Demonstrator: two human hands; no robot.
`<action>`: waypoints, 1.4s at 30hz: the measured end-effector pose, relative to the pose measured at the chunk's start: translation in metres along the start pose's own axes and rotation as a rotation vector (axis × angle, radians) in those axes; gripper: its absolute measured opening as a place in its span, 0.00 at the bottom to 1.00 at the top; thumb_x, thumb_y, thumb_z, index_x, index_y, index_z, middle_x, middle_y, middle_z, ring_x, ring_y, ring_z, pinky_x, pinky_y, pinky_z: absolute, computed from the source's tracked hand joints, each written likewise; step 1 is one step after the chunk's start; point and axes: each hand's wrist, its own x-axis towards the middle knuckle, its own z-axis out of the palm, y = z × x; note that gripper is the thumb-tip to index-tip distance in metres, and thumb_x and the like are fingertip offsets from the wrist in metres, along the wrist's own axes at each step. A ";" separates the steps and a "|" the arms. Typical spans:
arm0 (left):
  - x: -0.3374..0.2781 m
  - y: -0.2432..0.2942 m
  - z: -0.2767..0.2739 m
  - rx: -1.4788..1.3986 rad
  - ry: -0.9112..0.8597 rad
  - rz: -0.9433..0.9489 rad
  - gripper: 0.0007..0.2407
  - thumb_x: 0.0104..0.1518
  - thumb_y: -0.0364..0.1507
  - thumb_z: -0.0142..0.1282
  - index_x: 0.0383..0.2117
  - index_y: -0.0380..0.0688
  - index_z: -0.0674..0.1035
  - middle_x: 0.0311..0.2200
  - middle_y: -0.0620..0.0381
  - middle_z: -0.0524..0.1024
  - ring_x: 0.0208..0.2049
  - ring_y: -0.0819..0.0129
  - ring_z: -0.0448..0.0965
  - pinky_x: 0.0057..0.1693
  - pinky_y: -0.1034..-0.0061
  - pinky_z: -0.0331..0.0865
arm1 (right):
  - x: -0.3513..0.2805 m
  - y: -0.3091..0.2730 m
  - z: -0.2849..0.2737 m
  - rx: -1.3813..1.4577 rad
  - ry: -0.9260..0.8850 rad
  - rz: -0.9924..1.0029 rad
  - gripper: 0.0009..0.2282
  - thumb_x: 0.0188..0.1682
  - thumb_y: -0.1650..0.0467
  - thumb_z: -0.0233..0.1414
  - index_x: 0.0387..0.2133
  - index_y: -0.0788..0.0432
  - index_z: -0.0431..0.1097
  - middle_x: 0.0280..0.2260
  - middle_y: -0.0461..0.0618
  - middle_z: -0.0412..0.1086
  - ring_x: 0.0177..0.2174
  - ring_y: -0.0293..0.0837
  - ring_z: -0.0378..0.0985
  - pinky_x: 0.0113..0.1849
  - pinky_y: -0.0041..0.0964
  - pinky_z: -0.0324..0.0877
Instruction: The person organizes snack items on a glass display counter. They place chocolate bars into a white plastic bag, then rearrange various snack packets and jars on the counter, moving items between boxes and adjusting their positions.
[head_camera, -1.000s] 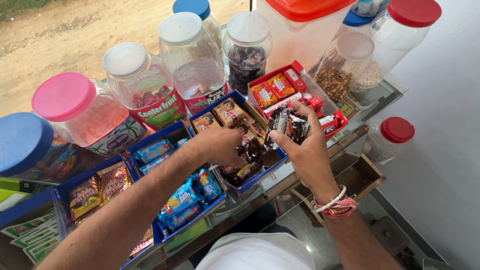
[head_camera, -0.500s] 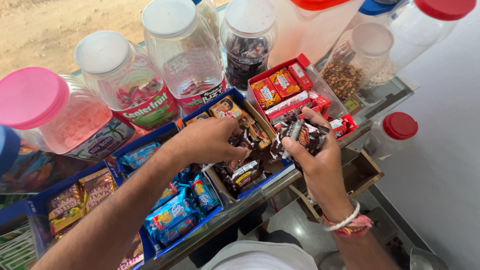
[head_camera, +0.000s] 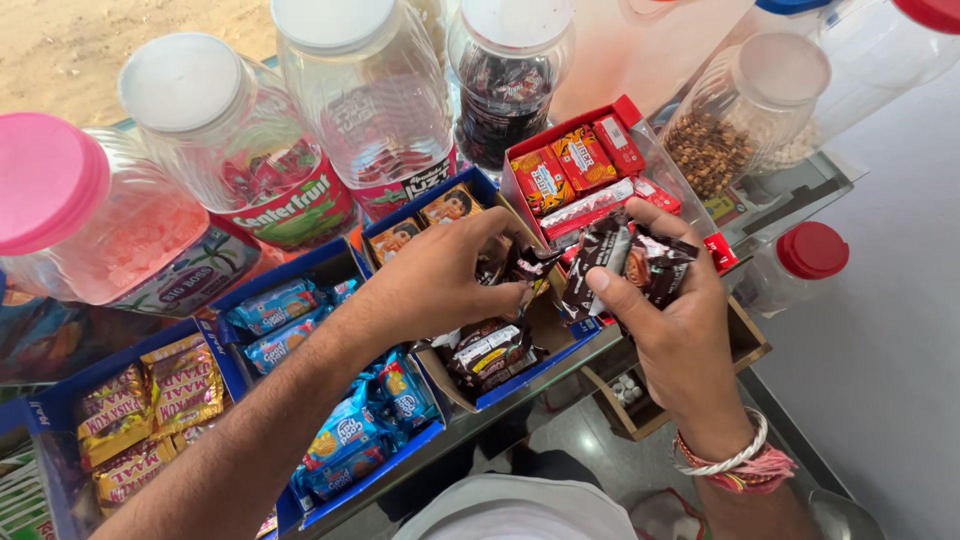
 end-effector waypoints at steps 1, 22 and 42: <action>-0.001 0.000 -0.002 -0.008 0.006 -0.001 0.20 0.47 0.35 0.65 0.47 0.45 0.78 0.36 0.51 0.84 0.41 0.62 0.85 0.49 0.67 0.76 | 0.001 -0.001 0.001 -0.042 -0.008 -0.005 0.25 0.48 0.77 0.59 0.61 0.65 0.62 0.47 0.50 0.73 0.45 0.35 0.76 0.47 0.31 0.73; -0.058 0.001 -0.005 -1.140 0.273 -0.349 0.21 0.56 0.46 0.58 0.47 0.44 0.80 0.29 0.59 0.82 0.25 0.72 0.79 0.29 0.77 0.73 | 0.052 -0.016 0.065 0.021 -0.358 0.148 0.17 0.47 0.69 0.60 0.48 0.66 0.70 0.39 0.47 0.75 0.37 0.34 0.76 0.40 0.31 0.74; -0.111 -0.018 0.008 -1.593 0.365 -0.096 0.15 0.58 0.36 0.60 0.46 0.39 0.79 0.34 0.50 0.83 0.28 0.64 0.84 0.28 0.74 0.79 | 0.023 -0.049 0.123 0.049 -0.715 -0.107 0.35 0.59 0.51 0.40 0.66 0.72 0.56 0.64 0.64 0.63 0.65 0.53 0.64 0.64 0.41 0.58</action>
